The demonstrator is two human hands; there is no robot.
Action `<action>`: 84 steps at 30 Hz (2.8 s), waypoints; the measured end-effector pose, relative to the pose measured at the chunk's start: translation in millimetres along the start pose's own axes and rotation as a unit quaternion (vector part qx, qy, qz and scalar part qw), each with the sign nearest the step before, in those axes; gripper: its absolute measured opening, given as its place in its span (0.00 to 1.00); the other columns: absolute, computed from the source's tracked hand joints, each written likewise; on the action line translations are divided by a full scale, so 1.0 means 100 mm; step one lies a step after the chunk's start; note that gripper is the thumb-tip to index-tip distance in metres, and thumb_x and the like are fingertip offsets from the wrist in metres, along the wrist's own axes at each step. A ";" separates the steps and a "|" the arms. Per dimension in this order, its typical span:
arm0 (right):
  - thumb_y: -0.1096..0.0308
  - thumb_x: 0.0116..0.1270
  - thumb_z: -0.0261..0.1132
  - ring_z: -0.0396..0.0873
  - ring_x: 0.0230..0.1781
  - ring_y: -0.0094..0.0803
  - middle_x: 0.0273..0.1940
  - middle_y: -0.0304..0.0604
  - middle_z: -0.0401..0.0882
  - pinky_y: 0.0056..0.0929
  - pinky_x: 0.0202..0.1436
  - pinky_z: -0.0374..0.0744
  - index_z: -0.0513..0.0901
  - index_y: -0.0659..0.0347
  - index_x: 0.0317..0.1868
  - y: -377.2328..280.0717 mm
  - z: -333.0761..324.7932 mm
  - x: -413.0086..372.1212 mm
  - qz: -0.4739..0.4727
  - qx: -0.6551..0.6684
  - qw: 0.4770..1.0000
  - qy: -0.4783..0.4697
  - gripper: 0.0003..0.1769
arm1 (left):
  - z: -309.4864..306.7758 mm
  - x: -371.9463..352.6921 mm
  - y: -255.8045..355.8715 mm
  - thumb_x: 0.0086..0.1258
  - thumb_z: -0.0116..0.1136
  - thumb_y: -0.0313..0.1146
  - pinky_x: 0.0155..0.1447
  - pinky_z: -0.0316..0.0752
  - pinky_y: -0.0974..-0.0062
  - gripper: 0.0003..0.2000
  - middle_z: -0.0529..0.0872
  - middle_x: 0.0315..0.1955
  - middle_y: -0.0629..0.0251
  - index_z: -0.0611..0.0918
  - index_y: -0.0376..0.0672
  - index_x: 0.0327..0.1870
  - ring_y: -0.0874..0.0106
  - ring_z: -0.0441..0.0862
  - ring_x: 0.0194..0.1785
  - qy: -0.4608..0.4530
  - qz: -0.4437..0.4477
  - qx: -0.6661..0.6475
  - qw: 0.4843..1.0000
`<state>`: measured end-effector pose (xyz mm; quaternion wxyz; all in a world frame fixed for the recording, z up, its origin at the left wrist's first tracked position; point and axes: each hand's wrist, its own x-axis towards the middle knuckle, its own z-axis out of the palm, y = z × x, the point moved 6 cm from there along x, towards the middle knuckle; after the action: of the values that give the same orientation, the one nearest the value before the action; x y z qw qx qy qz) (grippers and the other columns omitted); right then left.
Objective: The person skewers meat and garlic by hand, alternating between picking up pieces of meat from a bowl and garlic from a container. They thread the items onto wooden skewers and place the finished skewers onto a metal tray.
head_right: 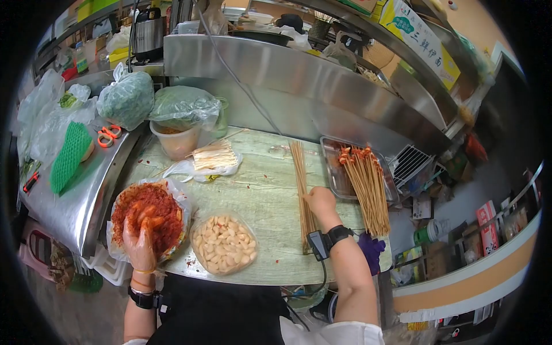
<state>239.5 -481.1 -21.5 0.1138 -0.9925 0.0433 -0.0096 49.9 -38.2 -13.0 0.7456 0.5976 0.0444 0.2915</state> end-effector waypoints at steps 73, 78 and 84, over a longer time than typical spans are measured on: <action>0.74 0.73 0.48 0.69 0.28 0.23 0.39 0.39 0.73 0.15 0.32 0.71 0.73 0.61 0.40 -2.10 -2.20 -3.24 -0.278 0.955 0.096 0.050 0.06 | -0.06 0.06 -0.11 0.72 0.47 0.25 0.58 0.74 0.72 0.17 0.76 0.55 0.56 0.68 0.32 0.60 0.68 0.77 0.54 -0.006 0.008 0.034 0.999; 0.75 0.72 0.47 0.68 0.26 0.23 0.33 0.43 0.75 0.17 0.29 0.71 0.74 0.65 0.37 -2.12 -2.06 -3.18 -0.325 0.943 0.046 0.060 0.09 | -0.02 0.03 0.01 0.72 0.47 0.26 0.58 0.73 0.73 0.18 0.76 0.55 0.56 0.68 0.32 0.61 0.69 0.77 0.54 -0.005 0.035 0.080 0.996; 0.69 0.71 0.51 0.67 0.26 0.25 0.30 0.42 0.71 0.20 0.26 0.70 0.74 0.64 0.35 -1.89 -2.22 -3.14 -0.411 0.893 0.156 0.093 0.09 | -0.07 0.01 -0.03 0.71 0.48 0.27 0.60 0.71 0.71 0.19 0.77 0.54 0.55 0.68 0.31 0.61 0.67 0.75 0.56 0.026 0.039 0.124 0.991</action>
<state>-64.1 -320.2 234.4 0.8964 -0.0704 -0.3993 -0.1793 49.0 -32.3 -17.2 0.6524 0.6792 0.0765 0.3276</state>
